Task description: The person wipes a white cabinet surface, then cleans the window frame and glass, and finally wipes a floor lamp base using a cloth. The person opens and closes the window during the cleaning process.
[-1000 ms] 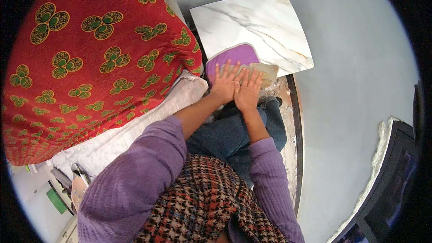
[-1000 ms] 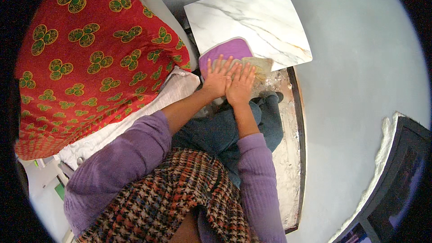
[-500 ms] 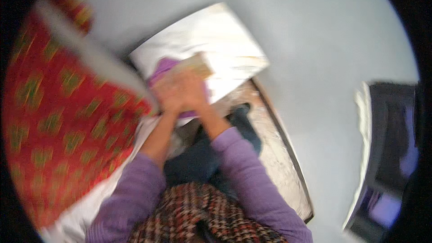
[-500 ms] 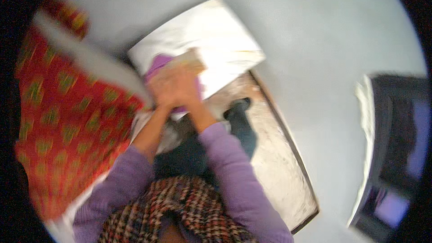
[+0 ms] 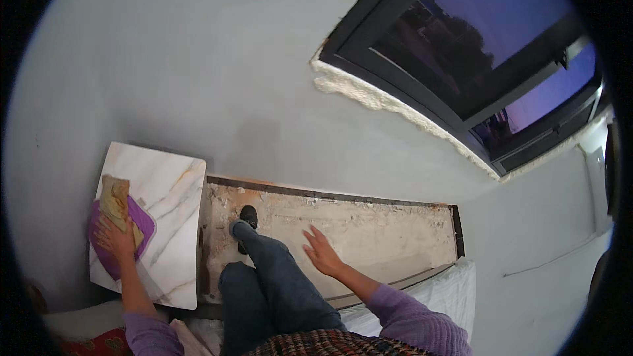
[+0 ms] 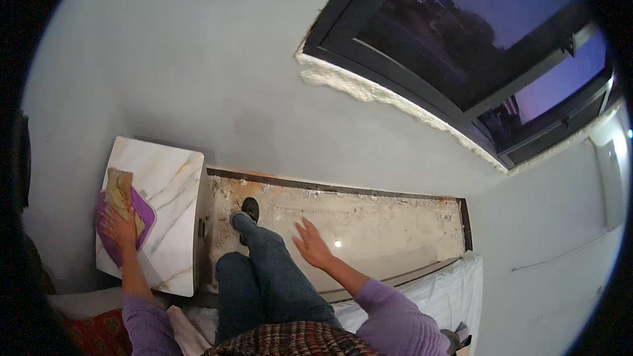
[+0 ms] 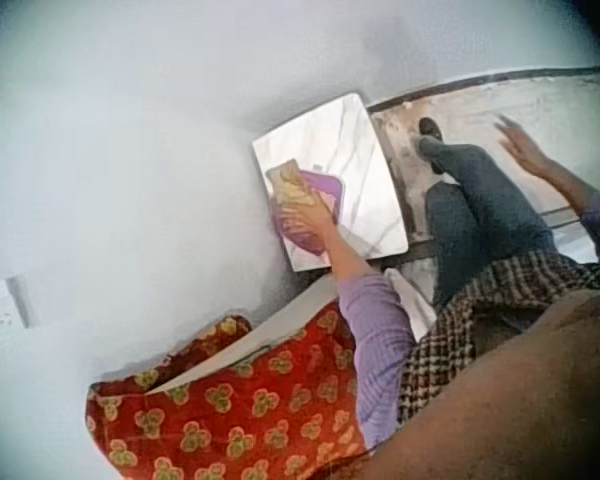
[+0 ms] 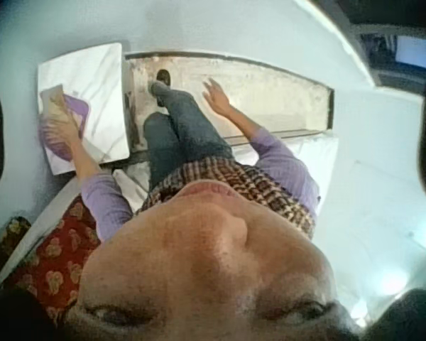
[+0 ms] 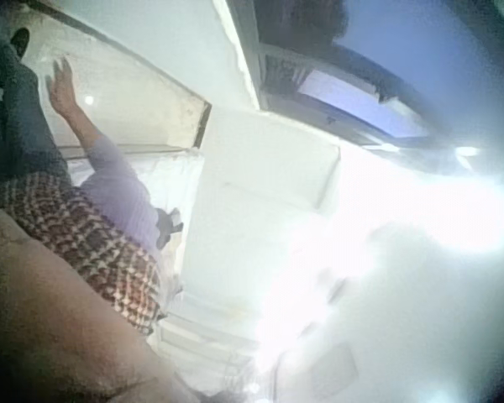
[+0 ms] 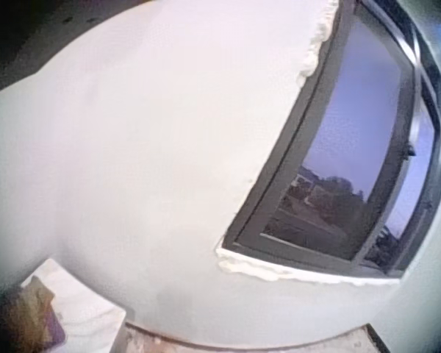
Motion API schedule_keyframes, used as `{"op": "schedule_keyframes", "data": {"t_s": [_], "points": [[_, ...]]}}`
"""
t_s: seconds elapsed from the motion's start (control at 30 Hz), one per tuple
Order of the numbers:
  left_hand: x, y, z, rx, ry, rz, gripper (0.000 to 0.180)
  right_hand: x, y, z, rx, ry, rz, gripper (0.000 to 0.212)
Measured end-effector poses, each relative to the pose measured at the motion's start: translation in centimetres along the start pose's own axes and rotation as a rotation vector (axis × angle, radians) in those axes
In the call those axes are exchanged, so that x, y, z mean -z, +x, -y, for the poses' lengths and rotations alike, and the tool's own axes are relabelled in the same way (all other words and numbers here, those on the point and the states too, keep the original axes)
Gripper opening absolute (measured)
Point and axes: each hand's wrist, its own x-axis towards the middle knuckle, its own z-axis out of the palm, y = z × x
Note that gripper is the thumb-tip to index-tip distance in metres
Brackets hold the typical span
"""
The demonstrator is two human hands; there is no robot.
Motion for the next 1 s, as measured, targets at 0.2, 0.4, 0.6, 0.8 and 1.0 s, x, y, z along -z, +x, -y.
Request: {"op": "schedule_keyframes", "data": {"t_s": [0.2,0.4,0.6,0.8,1.0], "points": [[-2.5,-8.5,-0.9,-0.312,-0.117,-0.088,0.086,-1.3,-6.1,-1.7,0.023,-0.076,-0.069,0.052],[-0.8,-19.9,0.1,-0.484,-0.21,-0.006,0.081,-0.8,-8.4,4.5,0.242,-0.033,-0.029,0.052],[-2.0,-25.4,3.1,-0.477,-0.329,0.05,0.073,1.7,-13.7,4.5,0.249,-0.029,-0.061,0.053],[-2.1,-26.6,5.7,-0.392,-0.664,0.021,0.049,2.4,-17.1,3.4,0.249,0.009,-0.072,0.053],[-2.2,-26.9,9.1,-0.087,-1.477,0.013,0.036,1.0,-14.2,6.1,0.391,0.118,0.001,0.056]]}}
